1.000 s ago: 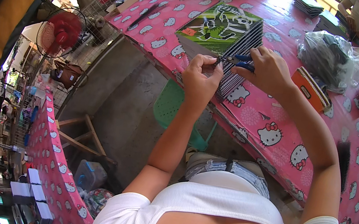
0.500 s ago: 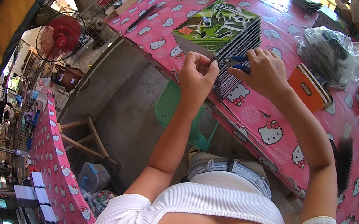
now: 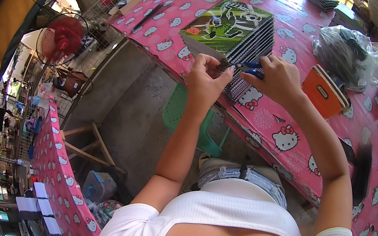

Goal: The person organizes stacks of notebooks on a table by using a small tool to adjust the binding or edges of the notebooks, then stacks them according to their cover designs, and finally moves a stack of notebooks into a cardboard box on the floor.

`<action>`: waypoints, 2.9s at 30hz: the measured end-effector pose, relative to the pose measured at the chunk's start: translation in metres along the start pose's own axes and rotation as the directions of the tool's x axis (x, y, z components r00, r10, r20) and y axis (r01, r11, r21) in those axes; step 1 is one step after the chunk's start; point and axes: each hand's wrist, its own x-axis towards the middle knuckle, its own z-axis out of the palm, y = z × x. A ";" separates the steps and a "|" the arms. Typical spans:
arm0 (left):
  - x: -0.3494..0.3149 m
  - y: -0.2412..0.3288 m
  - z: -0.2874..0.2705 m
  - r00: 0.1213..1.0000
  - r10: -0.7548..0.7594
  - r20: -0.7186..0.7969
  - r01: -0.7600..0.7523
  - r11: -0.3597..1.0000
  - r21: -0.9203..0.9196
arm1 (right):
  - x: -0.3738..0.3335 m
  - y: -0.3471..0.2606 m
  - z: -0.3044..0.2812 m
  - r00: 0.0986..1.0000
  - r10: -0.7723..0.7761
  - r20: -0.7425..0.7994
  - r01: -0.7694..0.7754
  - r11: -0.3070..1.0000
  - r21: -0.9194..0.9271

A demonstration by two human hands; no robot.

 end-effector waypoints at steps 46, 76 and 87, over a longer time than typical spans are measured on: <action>-0.002 -0.034 -0.008 0.967 -0.199 0.158 0.218 0.970 -0.110 | -0.019 -0.010 0.015 0.961 0.140 0.239 -0.150 0.988 0.024; -0.009 -0.035 -0.009 0.947 -0.258 0.190 0.271 0.961 -0.048 | -0.029 -0.011 0.030 0.924 0.177 0.339 -0.184 0.983 -0.013; -0.010 -0.044 -0.007 0.936 -0.285 0.209 0.301 0.952 -0.050 | -0.037 -0.008 0.038 0.923 0.185 0.338 -0.189 0.982 -0.022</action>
